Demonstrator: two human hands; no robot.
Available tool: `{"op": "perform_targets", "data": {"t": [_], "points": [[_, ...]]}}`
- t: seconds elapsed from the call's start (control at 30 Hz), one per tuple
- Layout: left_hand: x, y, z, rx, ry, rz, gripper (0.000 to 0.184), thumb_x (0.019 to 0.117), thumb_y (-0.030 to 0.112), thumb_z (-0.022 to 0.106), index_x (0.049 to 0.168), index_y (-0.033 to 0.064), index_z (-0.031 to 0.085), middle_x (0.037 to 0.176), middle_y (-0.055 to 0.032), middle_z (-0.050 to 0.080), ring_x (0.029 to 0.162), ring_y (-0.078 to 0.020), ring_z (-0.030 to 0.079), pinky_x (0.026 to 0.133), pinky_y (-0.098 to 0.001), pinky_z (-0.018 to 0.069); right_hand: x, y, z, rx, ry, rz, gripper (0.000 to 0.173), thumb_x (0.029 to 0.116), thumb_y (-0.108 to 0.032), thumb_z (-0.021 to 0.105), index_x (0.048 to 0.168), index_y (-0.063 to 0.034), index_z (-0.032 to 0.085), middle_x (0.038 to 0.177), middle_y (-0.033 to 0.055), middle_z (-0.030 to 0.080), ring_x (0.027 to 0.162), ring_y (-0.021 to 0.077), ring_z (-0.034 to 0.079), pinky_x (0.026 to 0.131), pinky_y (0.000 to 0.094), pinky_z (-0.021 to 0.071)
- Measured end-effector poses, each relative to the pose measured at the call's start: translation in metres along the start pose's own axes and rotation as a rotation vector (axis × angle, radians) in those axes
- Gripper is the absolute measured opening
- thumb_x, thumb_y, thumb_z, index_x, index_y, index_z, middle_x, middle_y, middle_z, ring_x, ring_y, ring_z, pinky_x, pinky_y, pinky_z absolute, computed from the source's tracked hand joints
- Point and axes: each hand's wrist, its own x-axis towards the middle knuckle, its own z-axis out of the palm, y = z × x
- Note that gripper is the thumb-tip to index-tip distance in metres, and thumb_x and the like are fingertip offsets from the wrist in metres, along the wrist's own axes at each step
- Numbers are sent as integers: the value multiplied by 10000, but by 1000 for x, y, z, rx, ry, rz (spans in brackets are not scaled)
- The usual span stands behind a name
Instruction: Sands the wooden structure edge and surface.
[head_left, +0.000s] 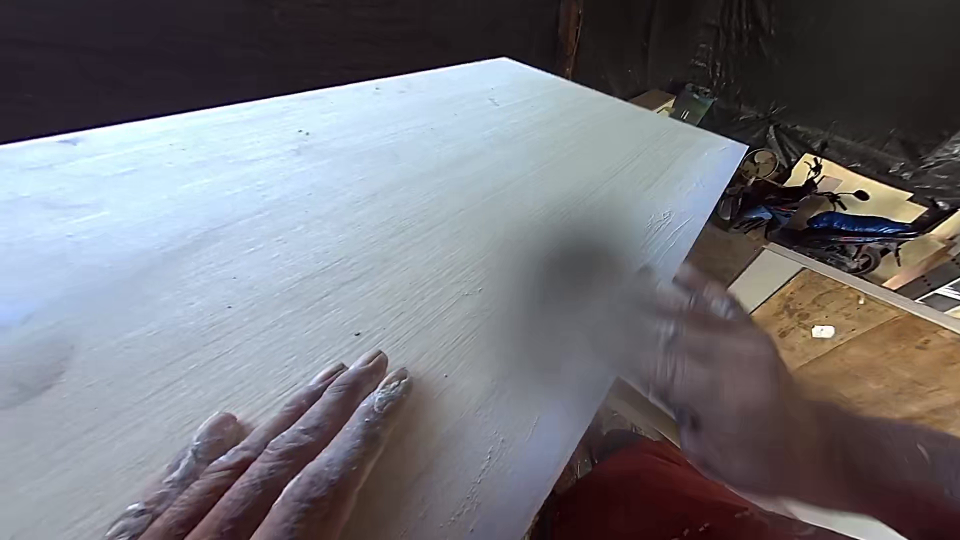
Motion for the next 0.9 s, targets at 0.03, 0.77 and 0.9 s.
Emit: {"op": "perform_targets", "data": {"t": [0.03, 0.77, 0.9], "points": [[5, 11, -11, -6, -60, -39, 1067, 795, 722, 667, 1553, 20, 400, 1576, -243, 421, 1475, -426, 377, 1203, -631, 234, -1, -6, 0, 35, -8, -35, 347, 998, -102, 480, 1240, -101, 728, 1330, 41, 698, 1382, 219, 544, 1211, 566, 331], [3, 0, -10, 31, -116, 10, 792, 880, 741, 556, 1529, 290, 497, 1623, -146, 391, 1502, -404, 340, 1173, -706, 217, 4, -14, -1, 17, -17, -114, 366, 979, -92, 490, 1257, -134, 725, 1344, 43, 688, 1394, 248, 527, 1197, 596, 313], [5, -3, -9, 19, -140, 78, 711, 918, 731, 515, 1532, 373, 478, 1662, -91, 332, 1537, -365, 280, 1181, -718, 192, 15, 56, -4, -99, -86, 41, 480, 942, 7, 485, 1363, -123, 674, 1381, 59, 670, 1400, 316, 524, 1179, 656, 294]]}}
